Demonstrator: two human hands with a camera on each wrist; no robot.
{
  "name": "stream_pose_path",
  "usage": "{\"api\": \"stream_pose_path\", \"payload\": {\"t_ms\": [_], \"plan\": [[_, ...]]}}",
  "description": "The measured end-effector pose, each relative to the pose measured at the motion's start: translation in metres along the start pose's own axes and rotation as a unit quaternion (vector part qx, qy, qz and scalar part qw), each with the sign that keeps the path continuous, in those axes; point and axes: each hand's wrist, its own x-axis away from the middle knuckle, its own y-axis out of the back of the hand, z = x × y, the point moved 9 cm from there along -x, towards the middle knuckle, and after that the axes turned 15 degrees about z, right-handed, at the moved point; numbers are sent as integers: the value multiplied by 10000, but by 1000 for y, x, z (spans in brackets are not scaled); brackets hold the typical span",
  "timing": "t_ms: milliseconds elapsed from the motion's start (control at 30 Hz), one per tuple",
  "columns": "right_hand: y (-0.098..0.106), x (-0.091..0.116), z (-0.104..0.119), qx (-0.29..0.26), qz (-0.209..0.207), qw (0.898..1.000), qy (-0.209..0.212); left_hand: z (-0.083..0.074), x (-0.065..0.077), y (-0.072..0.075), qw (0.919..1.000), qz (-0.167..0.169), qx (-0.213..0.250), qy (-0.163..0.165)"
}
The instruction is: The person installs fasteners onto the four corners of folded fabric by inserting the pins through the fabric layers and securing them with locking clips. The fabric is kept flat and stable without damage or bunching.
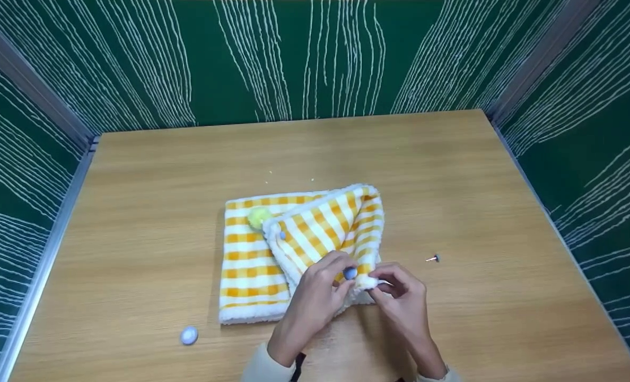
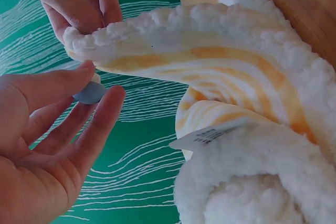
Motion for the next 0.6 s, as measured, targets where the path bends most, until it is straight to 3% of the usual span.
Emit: {"api": "stream_pose_path", "payload": {"t_ms": [333,600], "plan": [[0,0,3,137,42,9999,44,2,-1,-2,9999,109,50,-3],[-1,0,4,211,57,9998,-21,0,-1,-8,9998,38,108,-192]]}}
